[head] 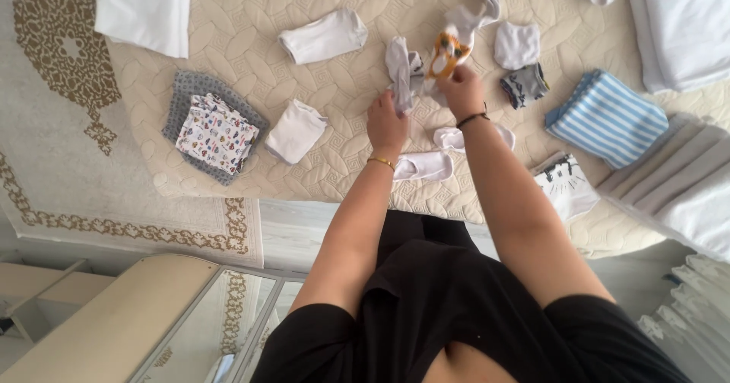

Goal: Folding baby clothes on a bed and placing them in a closet.

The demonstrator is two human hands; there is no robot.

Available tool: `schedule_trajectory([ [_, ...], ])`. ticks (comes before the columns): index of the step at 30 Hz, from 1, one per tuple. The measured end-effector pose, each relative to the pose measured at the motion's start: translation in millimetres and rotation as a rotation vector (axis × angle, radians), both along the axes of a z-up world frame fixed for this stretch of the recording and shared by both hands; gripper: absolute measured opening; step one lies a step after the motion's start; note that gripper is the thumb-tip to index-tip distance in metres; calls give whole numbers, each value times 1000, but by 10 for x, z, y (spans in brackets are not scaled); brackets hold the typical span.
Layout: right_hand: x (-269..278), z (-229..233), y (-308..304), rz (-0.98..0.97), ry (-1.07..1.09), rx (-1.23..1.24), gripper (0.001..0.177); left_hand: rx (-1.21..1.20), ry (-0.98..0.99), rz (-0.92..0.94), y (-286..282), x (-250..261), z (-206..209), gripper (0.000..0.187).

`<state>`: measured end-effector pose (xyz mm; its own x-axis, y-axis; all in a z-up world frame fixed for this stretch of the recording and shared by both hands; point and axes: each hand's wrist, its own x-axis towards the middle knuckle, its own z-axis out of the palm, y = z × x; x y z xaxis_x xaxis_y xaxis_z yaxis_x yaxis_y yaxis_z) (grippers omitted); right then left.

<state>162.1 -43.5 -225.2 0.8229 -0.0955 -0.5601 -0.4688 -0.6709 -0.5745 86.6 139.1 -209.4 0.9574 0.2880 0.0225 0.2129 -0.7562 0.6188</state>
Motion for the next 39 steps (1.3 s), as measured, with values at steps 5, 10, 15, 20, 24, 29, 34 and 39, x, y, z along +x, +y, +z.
schedule_trajectory([
  [5,252,454,-125,-367,-352,983,30,-400,163,389,453,88,-488,27],
  [10,156,217,-344,-173,-339,526,26,-72,54,242,797,-56,321,39],
  [15,-640,-154,-953,50,-414,-225,18,145,66,11,423,-496,428,38],
  [20,-1260,-105,-1219,262,-454,-631,48,-250,51,-225,-512,-664,50,44],
  [24,-1453,-170,-1383,103,-257,-305,39,-158,102,-196,-910,-632,-519,44],
  [29,-1480,300,-1060,-412,-46,727,24,-556,226,66,-412,-656,215,21],
  [34,-1787,27,-575,-267,81,590,29,-387,265,111,-30,-1214,207,24],
  [39,-1930,-88,-264,-120,-14,69,45,-47,329,232,-62,-1278,-30,26],
])
